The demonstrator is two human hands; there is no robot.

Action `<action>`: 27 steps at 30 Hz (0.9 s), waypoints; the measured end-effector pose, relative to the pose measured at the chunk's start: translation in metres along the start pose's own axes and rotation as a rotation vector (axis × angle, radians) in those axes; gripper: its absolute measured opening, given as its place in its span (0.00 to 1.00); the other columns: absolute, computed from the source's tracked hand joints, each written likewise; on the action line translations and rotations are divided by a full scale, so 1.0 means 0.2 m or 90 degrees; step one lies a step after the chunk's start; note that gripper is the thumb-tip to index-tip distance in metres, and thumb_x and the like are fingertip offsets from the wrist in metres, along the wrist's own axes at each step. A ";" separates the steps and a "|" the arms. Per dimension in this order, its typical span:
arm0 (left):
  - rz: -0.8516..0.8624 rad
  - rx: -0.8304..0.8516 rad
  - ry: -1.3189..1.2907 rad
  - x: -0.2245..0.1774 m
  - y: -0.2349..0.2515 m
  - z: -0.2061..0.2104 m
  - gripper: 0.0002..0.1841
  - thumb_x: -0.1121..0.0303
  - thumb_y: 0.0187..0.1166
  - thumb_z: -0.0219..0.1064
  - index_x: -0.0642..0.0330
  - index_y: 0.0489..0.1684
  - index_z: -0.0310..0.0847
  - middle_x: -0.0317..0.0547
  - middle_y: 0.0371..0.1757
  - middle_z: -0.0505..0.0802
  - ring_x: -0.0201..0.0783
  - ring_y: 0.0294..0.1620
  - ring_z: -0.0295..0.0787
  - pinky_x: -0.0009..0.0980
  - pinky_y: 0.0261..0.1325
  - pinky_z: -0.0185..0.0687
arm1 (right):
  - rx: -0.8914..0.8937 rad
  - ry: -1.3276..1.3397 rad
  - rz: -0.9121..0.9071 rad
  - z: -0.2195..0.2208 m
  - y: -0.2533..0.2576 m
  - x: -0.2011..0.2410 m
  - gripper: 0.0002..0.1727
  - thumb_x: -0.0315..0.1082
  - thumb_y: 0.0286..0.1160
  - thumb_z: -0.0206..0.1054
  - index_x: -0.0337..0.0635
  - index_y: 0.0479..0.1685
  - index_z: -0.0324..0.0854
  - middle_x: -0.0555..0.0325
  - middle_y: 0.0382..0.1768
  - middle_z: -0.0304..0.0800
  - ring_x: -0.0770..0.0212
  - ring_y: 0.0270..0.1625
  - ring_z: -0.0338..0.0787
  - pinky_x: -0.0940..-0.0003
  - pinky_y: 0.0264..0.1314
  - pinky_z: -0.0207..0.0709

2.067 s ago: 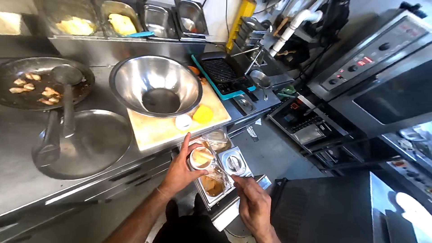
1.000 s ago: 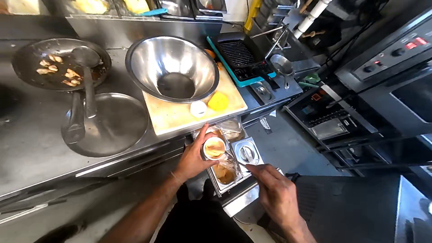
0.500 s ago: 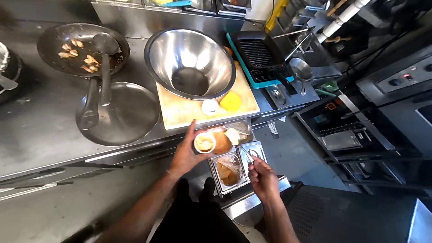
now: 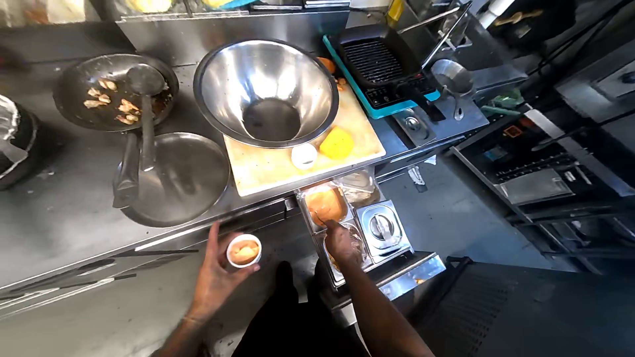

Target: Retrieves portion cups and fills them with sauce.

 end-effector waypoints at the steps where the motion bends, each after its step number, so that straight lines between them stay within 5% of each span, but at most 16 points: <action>1: -0.002 0.002 -0.001 0.00 0.00 0.00 0.73 0.73 0.43 0.90 0.48 0.96 0.34 0.43 0.76 0.85 0.40 0.68 0.88 0.38 0.68 0.89 | -0.005 0.049 0.019 -0.01 -0.02 -0.01 0.16 0.27 0.81 0.61 0.42 0.62 0.88 0.42 0.49 0.94 0.40 0.52 0.94 0.37 0.58 0.84; 3: -0.004 0.007 -0.008 0.00 0.00 0.01 0.73 0.74 0.43 0.90 0.47 0.96 0.34 0.43 0.75 0.85 0.40 0.68 0.89 0.37 0.68 0.89 | -0.014 0.192 0.076 -0.05 -0.07 -0.07 0.14 0.31 0.85 0.60 0.42 0.62 0.88 0.46 0.41 0.94 0.45 0.42 0.93 0.40 0.48 0.84; 6: -0.004 0.026 -0.008 0.01 0.06 0.06 0.73 0.74 0.44 0.90 0.47 0.96 0.34 0.44 0.75 0.85 0.41 0.68 0.88 0.39 0.68 0.88 | -0.024 0.512 0.148 -0.04 -0.11 -0.23 0.13 0.31 0.88 0.59 0.39 0.60 0.87 0.57 0.30 0.89 0.67 0.23 0.77 0.69 0.27 0.73; 10: 0.020 0.052 0.043 -0.04 0.18 0.22 0.73 0.76 0.43 0.92 0.49 0.96 0.37 0.44 0.75 0.85 0.42 0.69 0.88 0.44 0.70 0.86 | -0.020 0.776 0.170 -0.23 -0.24 -0.18 0.15 0.25 0.89 0.53 0.33 0.58 0.86 0.57 0.26 0.86 0.74 0.17 0.70 0.80 0.18 0.65; 18: 0.147 0.126 -0.007 -0.38 0.31 0.57 0.71 0.70 0.47 0.93 0.52 0.96 0.38 0.41 0.75 0.85 0.38 0.72 0.85 0.42 0.76 0.83 | -0.302 0.241 -0.381 -0.99 -0.75 0.38 0.15 0.32 0.88 0.56 0.38 0.56 0.89 0.61 0.35 0.90 0.74 0.29 0.85 0.78 0.32 0.83; 21: 0.155 0.143 0.005 -0.47 0.32 0.61 0.72 0.69 0.48 0.93 0.49 0.97 0.35 0.39 0.76 0.85 0.38 0.71 0.86 0.43 0.75 0.83 | -0.339 0.068 -0.406 -0.93 -0.76 0.43 0.17 0.27 0.76 0.56 0.39 0.51 0.92 0.56 0.34 0.91 0.69 0.31 0.87 0.73 0.34 0.84; 27: 0.187 0.163 0.034 -0.53 0.35 0.60 0.72 0.68 0.46 0.93 0.51 0.97 0.36 0.36 0.76 0.86 0.36 0.72 0.86 0.41 0.74 0.83 | -0.357 0.012 -0.425 -0.93 -0.76 0.45 0.18 0.26 0.75 0.55 0.40 0.51 0.93 0.54 0.37 0.93 0.67 0.35 0.90 0.74 0.37 0.85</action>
Point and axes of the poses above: each hand's wrist, its own y-axis towards the middle knuckle, its own z-axis out of the palm, x = y × z, the point moved 6 cm from there along y, towards the middle knuckle
